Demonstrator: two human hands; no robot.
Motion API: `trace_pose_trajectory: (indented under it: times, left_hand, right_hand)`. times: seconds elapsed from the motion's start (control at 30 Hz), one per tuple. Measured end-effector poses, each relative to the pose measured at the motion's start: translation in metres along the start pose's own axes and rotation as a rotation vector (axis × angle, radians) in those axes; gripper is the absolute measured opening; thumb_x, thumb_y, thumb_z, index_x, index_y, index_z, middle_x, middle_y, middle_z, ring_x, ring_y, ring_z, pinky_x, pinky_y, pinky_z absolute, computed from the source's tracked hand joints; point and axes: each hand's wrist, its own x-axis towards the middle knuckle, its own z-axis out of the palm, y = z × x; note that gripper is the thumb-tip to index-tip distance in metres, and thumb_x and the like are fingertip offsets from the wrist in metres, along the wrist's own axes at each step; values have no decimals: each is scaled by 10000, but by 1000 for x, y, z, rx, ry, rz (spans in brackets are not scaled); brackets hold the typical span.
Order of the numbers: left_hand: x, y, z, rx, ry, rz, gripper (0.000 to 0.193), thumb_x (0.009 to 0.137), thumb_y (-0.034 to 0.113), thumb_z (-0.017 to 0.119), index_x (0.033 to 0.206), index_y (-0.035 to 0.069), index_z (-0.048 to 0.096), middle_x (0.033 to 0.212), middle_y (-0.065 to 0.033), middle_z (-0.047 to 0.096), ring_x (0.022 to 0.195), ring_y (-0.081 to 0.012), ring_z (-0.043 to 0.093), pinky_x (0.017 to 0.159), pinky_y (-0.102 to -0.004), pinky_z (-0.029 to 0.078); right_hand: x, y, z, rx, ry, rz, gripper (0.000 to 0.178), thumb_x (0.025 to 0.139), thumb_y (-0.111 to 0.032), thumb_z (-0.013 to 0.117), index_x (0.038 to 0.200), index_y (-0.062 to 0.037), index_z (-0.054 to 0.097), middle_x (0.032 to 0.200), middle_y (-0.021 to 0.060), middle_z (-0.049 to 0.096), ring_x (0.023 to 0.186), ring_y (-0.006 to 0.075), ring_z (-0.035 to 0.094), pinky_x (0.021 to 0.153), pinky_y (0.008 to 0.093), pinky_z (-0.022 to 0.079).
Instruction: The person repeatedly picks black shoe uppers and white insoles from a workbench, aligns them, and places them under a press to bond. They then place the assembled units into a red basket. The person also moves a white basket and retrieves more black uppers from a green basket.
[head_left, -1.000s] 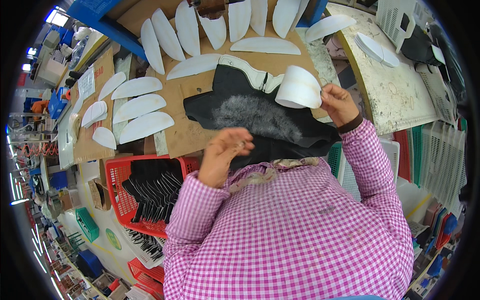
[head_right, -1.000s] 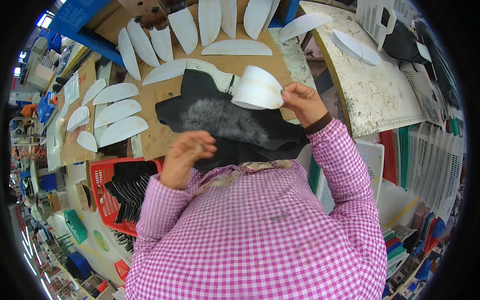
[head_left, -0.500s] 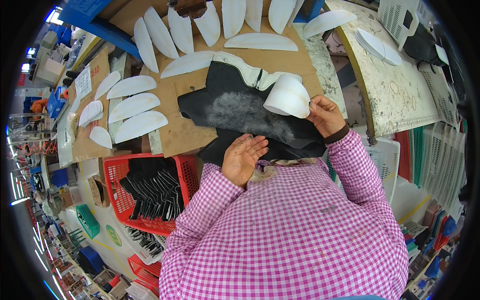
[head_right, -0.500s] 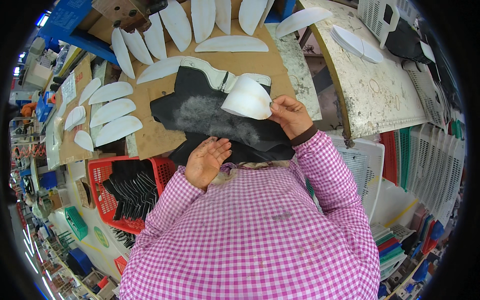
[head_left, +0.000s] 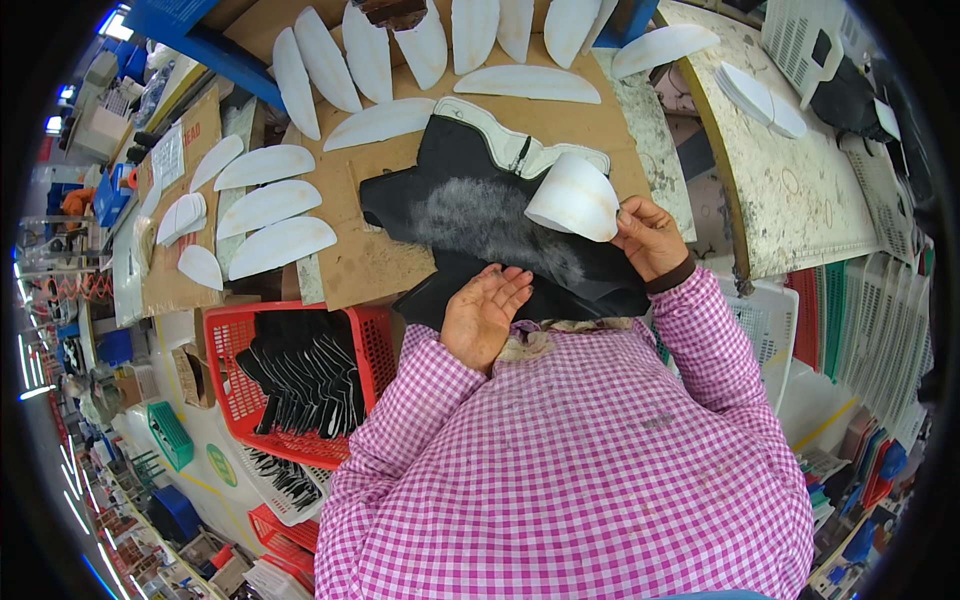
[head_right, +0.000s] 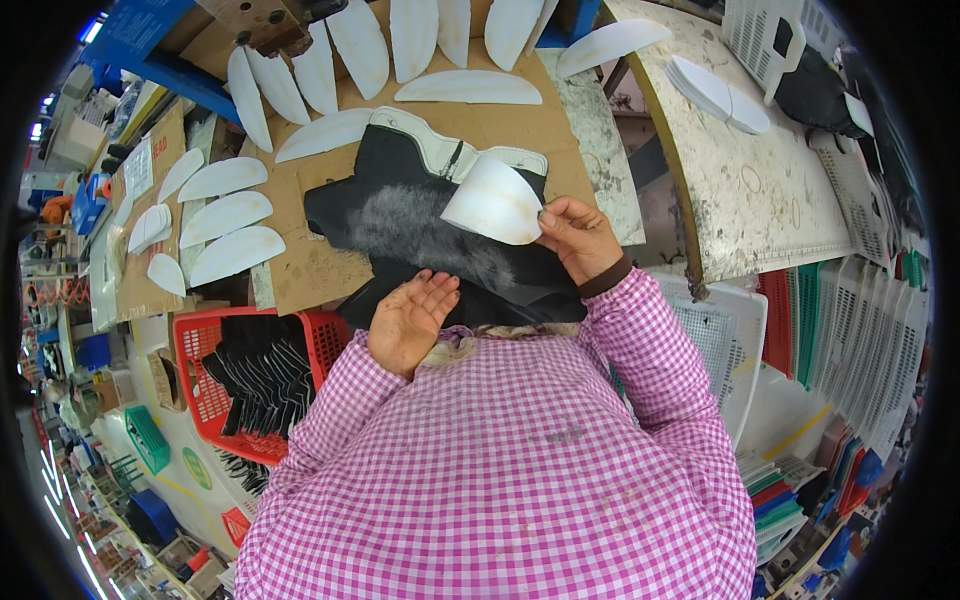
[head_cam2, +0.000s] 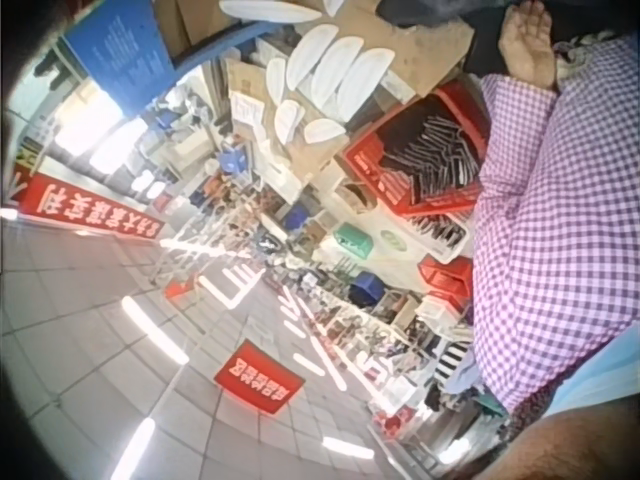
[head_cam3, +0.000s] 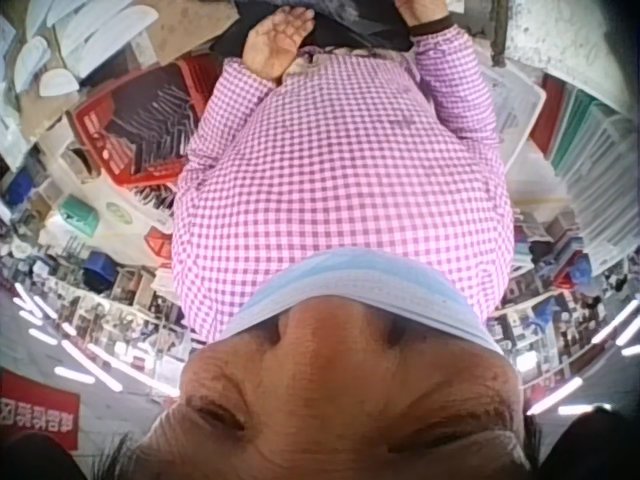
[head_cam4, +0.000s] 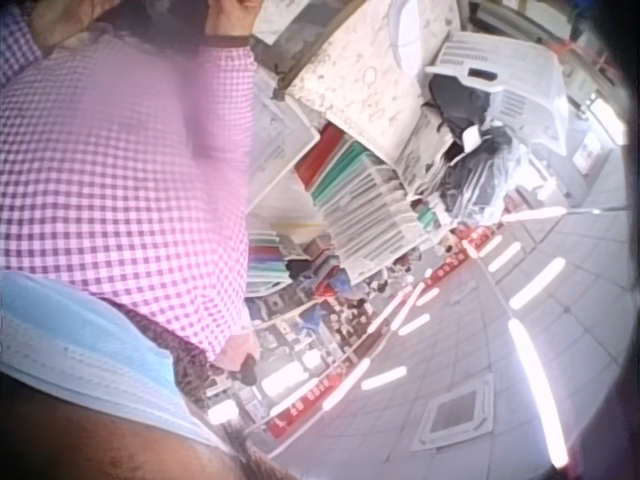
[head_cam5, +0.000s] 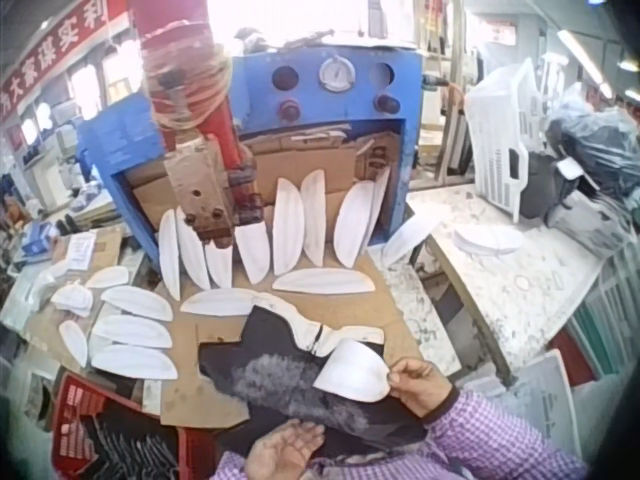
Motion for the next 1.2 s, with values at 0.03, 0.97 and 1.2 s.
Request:
trace_pose_trajectory:
  times: [0.03, 0.97, 1.2]
  left_hand:
    - [0, 1, 2, -27, -62, -3, 152, 904, 77, 524, 1039, 9, 535, 1092, -157, 580, 1077, -300, 556, 959, -420, 457]
    - [31, 10, 15, 630, -175, 599, 354, 802, -147, 475, 1116, -4, 391, 1024, -99, 560, 802, -133, 579, 659, -278, 557]
    - [24, 13, 16, 685, -184, 611, 463, 783, -142, 497, 1200, 8, 362, 1045, -101, 559, 834, -140, 590, 658, -266, 558]
  right_hand:
    - [0, 0, 1, 2, 7, -2, 36, 888, -93, 619, 905, -64, 632, 887, 15, 654, 859, 143, 628, 808, 338, 524]
    - [11, -92, 148, -2061, -648, -961, 91, 711, -153, 588, 732, -65, 601, 1134, 139, 577, 1054, 269, 559, 948, 442, 401]
    - [16, -75, 185, -2259, -841, -1029, 188, 678, -176, 606, 759, -20, 671, 1103, 174, 582, 1085, 277, 528, 974, 454, 374]
